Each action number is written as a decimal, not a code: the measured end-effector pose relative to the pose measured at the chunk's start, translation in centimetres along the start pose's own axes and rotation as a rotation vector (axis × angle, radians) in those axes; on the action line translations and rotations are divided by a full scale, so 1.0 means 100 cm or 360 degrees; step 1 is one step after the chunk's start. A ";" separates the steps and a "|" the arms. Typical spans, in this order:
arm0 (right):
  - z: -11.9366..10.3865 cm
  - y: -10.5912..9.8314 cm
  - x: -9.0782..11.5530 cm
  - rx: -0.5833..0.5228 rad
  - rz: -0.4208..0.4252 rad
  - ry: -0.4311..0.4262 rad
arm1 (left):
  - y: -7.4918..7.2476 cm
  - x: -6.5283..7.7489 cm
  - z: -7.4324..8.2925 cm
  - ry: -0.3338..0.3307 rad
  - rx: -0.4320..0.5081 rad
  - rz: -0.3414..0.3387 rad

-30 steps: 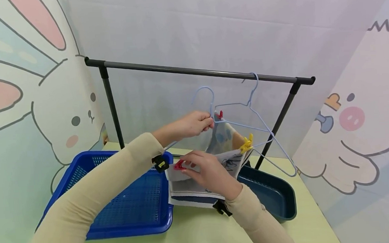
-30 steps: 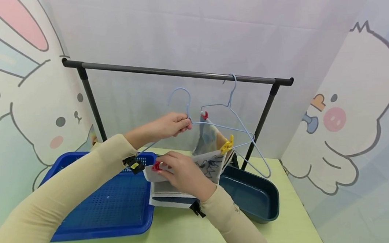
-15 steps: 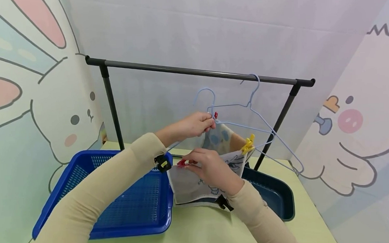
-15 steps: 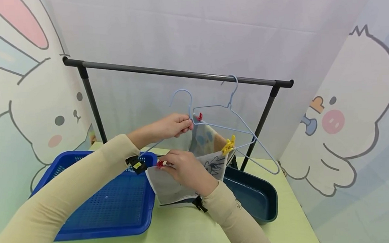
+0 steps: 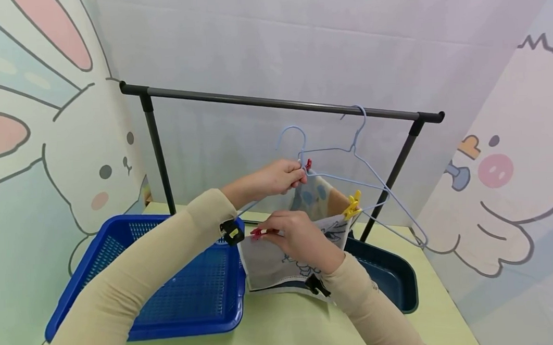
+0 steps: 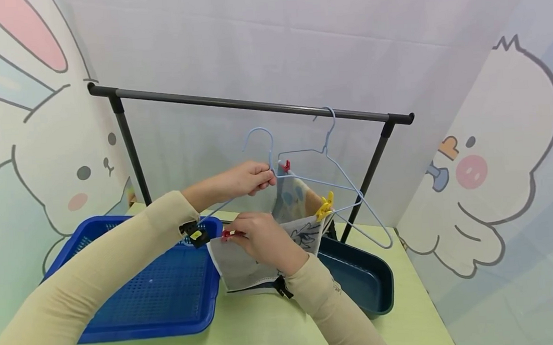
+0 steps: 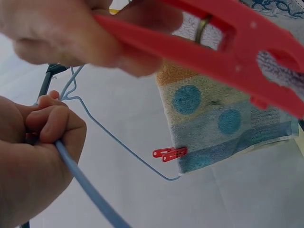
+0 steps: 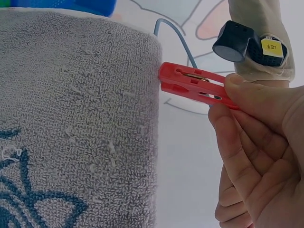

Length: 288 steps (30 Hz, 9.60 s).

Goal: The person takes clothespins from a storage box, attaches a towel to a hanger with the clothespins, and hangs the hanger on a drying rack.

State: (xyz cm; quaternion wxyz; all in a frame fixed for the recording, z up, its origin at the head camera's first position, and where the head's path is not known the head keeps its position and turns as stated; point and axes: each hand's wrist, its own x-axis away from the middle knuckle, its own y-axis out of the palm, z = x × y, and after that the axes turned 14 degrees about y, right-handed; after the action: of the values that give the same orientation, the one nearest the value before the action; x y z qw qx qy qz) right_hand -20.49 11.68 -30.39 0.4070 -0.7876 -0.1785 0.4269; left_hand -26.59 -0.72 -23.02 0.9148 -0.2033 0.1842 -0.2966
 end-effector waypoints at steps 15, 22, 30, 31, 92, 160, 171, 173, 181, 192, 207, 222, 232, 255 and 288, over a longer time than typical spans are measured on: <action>0.004 0.006 -0.004 -0.0001 -0.0081 0.0013 | 0.000 -0.002 -0.008 -0.0052 0.0041 0.0013; 0.004 0.006 -0.007 0.0060 -0.0103 0.0014 | 0.001 -0.005 -0.006 -0.0040 0.0045 0.0022; 0.004 0.008 -0.009 0.0083 -0.0113 -0.0044 | 0.002 -0.005 -0.003 -0.0036 0.0013 0.0021; 0.005 0.008 -0.009 0.0082 -0.0112 -0.0047 | 0.002 -0.006 -0.003 -0.0034 0.0013 0.0020; -0.001 0.017 0.000 0.0274 -0.0357 0.0168 | -0.002 0.005 -0.004 -0.0010 -0.0004 0.0007; 0.042 -0.059 0.041 0.0216 0.0851 0.0289 | -0.072 0.062 0.003 0.0284 -0.0413 0.0003; 0.034 -0.055 0.043 0.0243 0.0860 0.0419 | -0.078 0.058 -0.002 0.0385 -0.0390 -0.0001; 0.033 -0.055 0.042 0.0235 0.0875 0.0431 | -0.077 0.056 -0.004 0.0411 -0.0382 -0.0003; 0.030 -0.055 0.040 0.0216 0.0915 0.0445 | -0.073 0.049 -0.007 0.0534 -0.0526 0.0105; 0.027 -0.054 0.039 0.0223 0.1035 0.0539 | -0.068 0.038 -0.026 0.0520 -0.0782 0.0346; 0.028 -0.050 0.036 0.0163 0.1100 0.0686 | -0.062 0.022 -0.054 0.0567 -0.1029 0.0575; 0.030 -0.046 0.029 0.0109 0.1098 0.0814 | -0.062 0.000 -0.052 0.0501 -0.1222 0.0686; 0.030 -0.048 0.024 0.0045 0.1055 0.0921 | -0.068 -0.011 -0.051 0.0434 -0.1255 0.0608; 0.037 -0.035 0.013 0.0015 0.0968 0.1105 | -0.078 -0.015 -0.065 0.0253 -0.1098 0.0450; 0.024 -0.007 0.016 0.0166 0.0770 0.0982 | -0.072 -0.009 -0.097 0.0299 -0.1109 0.0639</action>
State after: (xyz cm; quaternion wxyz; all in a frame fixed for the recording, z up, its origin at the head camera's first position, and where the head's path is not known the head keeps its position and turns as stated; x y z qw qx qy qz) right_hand -21.49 14.29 -31.42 0.3685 -0.8765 0.1648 0.2624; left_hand -35.07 -7.97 -27.58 0.8101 -0.4330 0.3922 -0.0495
